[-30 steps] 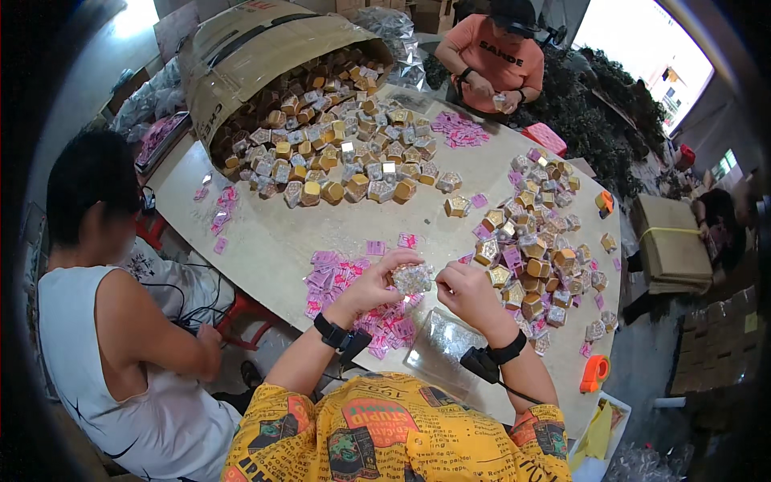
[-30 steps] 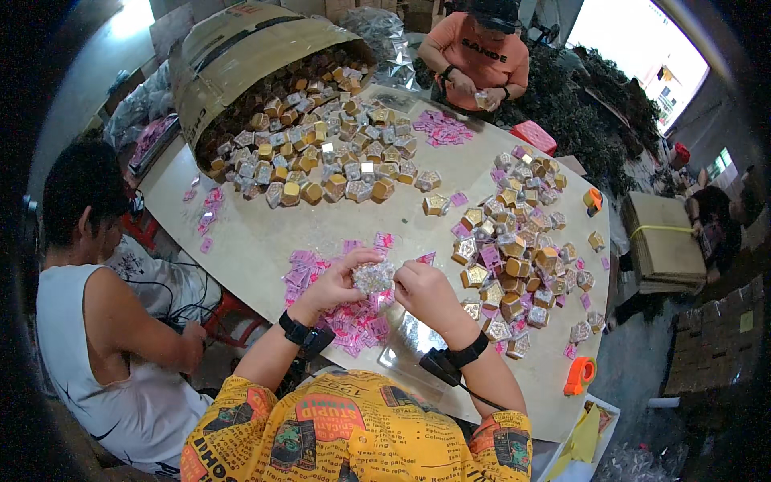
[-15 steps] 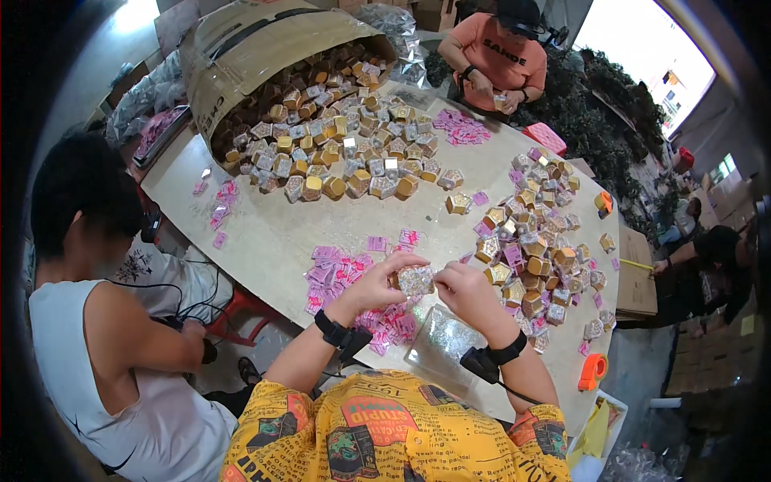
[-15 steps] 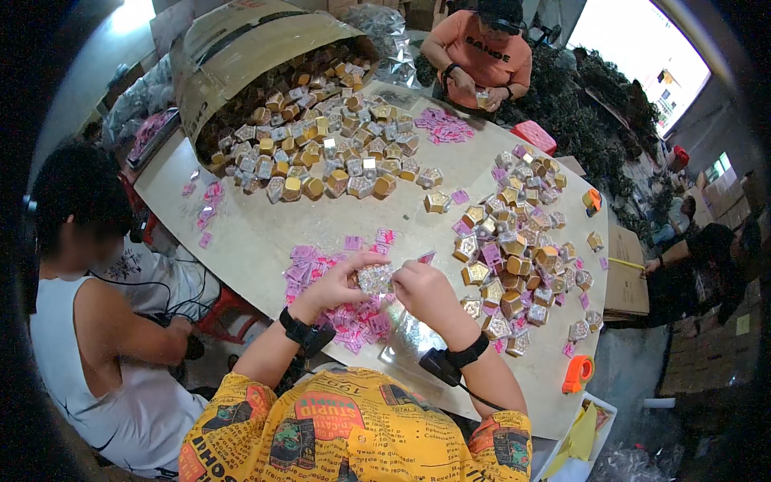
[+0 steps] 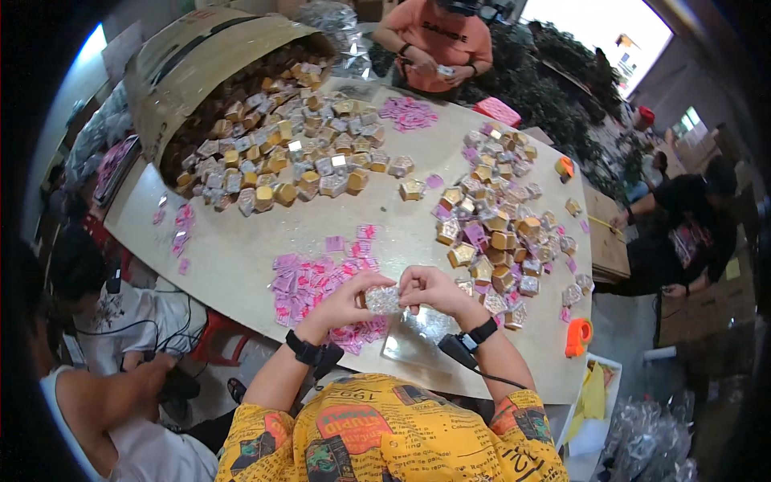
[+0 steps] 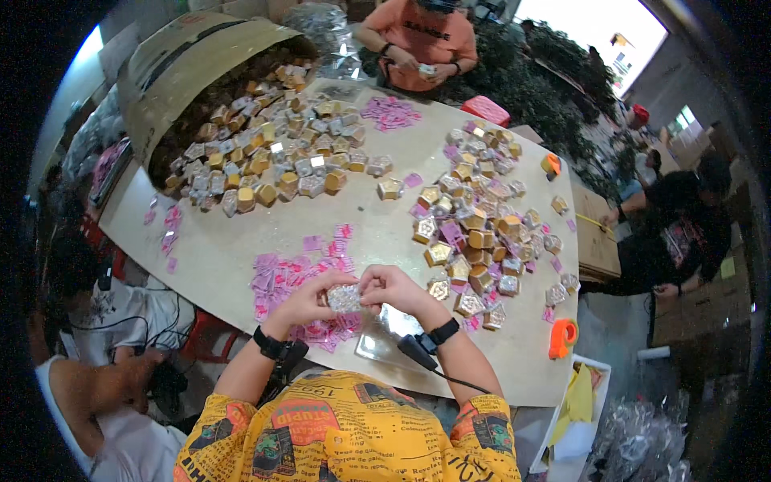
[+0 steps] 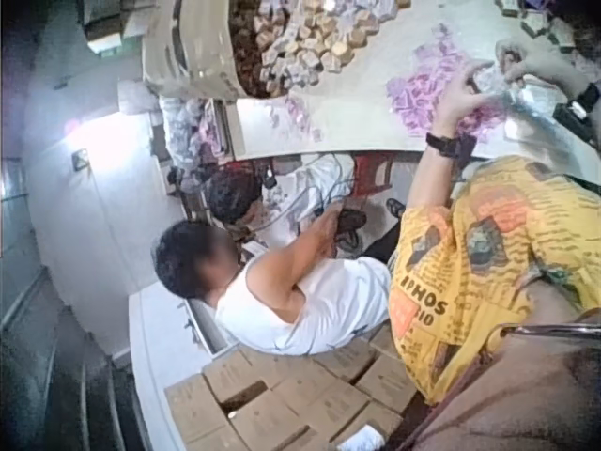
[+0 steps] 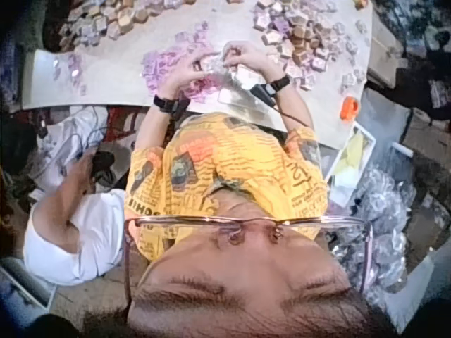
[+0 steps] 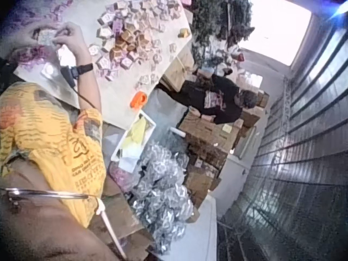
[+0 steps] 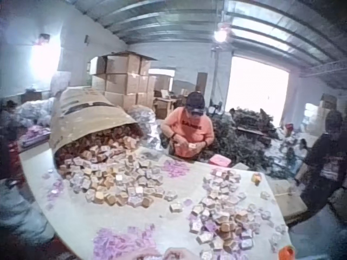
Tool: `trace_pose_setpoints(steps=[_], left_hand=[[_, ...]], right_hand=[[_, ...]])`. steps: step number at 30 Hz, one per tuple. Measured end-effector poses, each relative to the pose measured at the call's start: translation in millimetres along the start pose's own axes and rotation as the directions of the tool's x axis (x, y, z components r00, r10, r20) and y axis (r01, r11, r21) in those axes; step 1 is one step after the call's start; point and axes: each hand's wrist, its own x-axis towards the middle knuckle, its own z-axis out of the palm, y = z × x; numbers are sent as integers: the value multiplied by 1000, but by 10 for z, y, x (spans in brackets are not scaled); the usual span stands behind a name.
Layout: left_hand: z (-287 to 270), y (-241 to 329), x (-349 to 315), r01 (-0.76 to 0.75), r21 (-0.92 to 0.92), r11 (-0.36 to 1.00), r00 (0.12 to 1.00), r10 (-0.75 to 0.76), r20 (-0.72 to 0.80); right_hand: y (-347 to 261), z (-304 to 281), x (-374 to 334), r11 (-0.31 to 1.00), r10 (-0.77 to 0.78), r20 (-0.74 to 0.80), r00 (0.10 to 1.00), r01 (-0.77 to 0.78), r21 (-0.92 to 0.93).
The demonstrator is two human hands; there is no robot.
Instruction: The person wraps small, gold, house-shaped boxes with pink paper and secures them with tape. They repeatedly pick up a box, wrap it, and place it on the table among other wrapped items.
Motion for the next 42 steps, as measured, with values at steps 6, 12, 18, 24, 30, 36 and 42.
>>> trace_pose_setpoints(steps=[6,12,18,24,30,36,42], left_hand=[[217,-201,89,116,52,992,990,-112,-82],[14,-783,75,314,310,897,934,-233,-269],[42,-958,-35,463,701,543,884,-232,-405],[149,-1276,6,329,822,464,935,-38,-353],[158,-1443,135,339,847,410,921,39,-388],[76,-1354,140,455,727,515,861,-45,-507],[-48,-1246,32,501,627,596,832,-134,-538]], right_hand=[[118,-357,-149,992,-29,-265,964,-5,-126],[66,-1233,-351,533,-699,-525,487,-135,-835],[965,-418,-438,364,-3,-404,915,-375,-852],[1954,156,-477,474,-44,-344,938,-283,-834],[2118,40,-195,594,-168,-332,928,-173,-786],[1955,71,-244,670,-162,-358,920,-164,-724],[1661,58,-540,708,-281,-394,875,-88,-700]])
